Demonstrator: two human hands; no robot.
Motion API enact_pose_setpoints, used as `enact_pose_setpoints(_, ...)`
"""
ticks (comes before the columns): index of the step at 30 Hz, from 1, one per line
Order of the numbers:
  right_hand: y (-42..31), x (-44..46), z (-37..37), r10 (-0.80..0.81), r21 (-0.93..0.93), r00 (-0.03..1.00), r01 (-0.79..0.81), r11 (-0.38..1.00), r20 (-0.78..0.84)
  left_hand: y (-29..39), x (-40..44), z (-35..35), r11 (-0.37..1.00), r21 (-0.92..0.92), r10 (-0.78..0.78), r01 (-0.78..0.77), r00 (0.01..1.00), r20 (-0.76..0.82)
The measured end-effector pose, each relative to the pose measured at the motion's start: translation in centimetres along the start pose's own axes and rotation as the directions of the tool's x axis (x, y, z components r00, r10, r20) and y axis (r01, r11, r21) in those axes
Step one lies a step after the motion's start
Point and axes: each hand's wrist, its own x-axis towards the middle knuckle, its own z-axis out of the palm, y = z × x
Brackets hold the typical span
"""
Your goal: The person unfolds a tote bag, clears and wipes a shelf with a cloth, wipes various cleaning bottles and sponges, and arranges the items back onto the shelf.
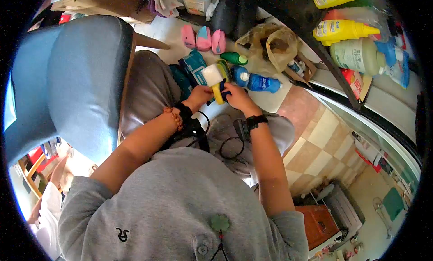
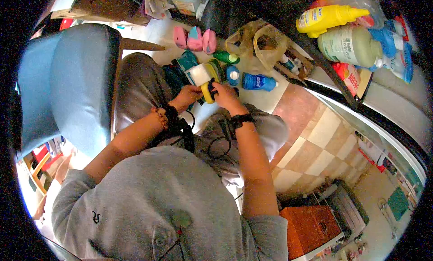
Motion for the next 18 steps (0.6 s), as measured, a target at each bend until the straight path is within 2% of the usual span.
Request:
enact_pose_setpoints(1, -1.4, -0.2, -1.2, 0.042, -0.213, 0.998, -0.030, 0.977, 0.049, -0.2, 0.1, 0.4, 0.999, -0.050, 0.016, -0.015, 1.000, 0.018)
enact_pose_setpoints(3, -3.0, -0.4, -2.3, 0.131, -0.292, 0.982, -0.087, 0.952, 0.135, -0.3, 0.5, 1.0, 0.988, -0.149, 0.056, -0.049, 0.997, 0.047)
enact_pose_setpoints(5, -3.0, 0.1, -2.9, 0.183, -0.373, 0.959, -0.092, 0.923, 0.216, 0.5, 0.5, 1.4, 0.997, -0.080, -0.009, 0.015, 0.997, 0.072)
enact_pose_setpoints(6, -1.9, 0.8, -2.5, 0.240, -0.372, 0.945, -0.144, 0.917, 0.224, 1.2, 0.0, 1.6, 0.998, -0.045, -0.047, 0.051, 0.995, 0.083)
enact_pose_setpoints(8, 1.0, 2.4, -2.0, 0.354, -0.374, 0.904, -0.250, 0.893, 0.242, 2.8, -1.0, 2.0, 0.988, -0.156, 0.032, -0.007, 0.987, 0.157)
enact_pose_setpoints(9, 0.9, 2.5, -3.0, 0.333, -0.400, 0.910, -0.217, 0.891, 0.247, 2.0, -0.5, 2.3, 0.976, -0.211, 0.099, -0.062, 0.981, 0.167)
enact_pose_setpoints(10, 0.1, 2.5, -4.3, 0.376, -0.388, 0.901, -0.274, 0.880, 0.217, 3.1, -1.0, 2.5, 0.957, -0.265, 0.165, -0.115, 0.971, 0.174)
enact_pose_setpoints(11, -0.3, 1.9, -5.1, 0.438, -0.448, 0.898, -0.374, 0.812, 0.045, 4.2, -1.6, 2.6, 0.964, -0.263, 0.089, -0.050, 0.986, 0.138)
enact_pose_setpoints(12, -0.8, 1.2, -5.8, 0.474, -0.487, 0.871, -0.473, 0.734, -0.132, 3.4, -0.5, 2.5, 0.976, -0.194, 0.133, -0.103, 0.979, 0.152)
enact_pose_setpoints(13, -1.7, 0.4, -6.6, 0.494, -0.437, 0.840, -0.539, 0.720, -0.223, 1.7, 1.6, 2.3, 0.980, -0.124, 0.175, -0.156, 0.971, 0.165)
enact_pose_setpoints(14, 0.4, 0.0, -6.4, 0.401, -0.407, 0.890, -0.456, 0.791, -0.219, 0.7, 2.6, 2.0, 0.978, -0.053, 0.210, -0.203, 0.960, 0.185)
enact_pose_setpoints(16, -1.7, -2.7, -7.4, 0.265, -0.051, 0.924, -0.290, 0.956, -0.274, 1.6, 2.1, 1.3, 0.986, -0.060, 0.168, -0.158, 0.957, 0.238)
enact_pose_setpoints(17, -1.3, -3.4, -6.6, 0.244, 0.156, 0.914, -0.202, 0.967, -0.324, 2.4, 2.0, 1.0, 0.988, -0.060, 0.151, -0.140, 0.952, 0.267)
enact_pose_setpoints(18, -1.1, -4.1, -5.5, 0.234, 0.349, 0.897, -0.097, 0.932, -0.376, 2.8, 1.9, 1.2, 0.995, -0.094, 0.062, -0.037, 0.959, 0.277)
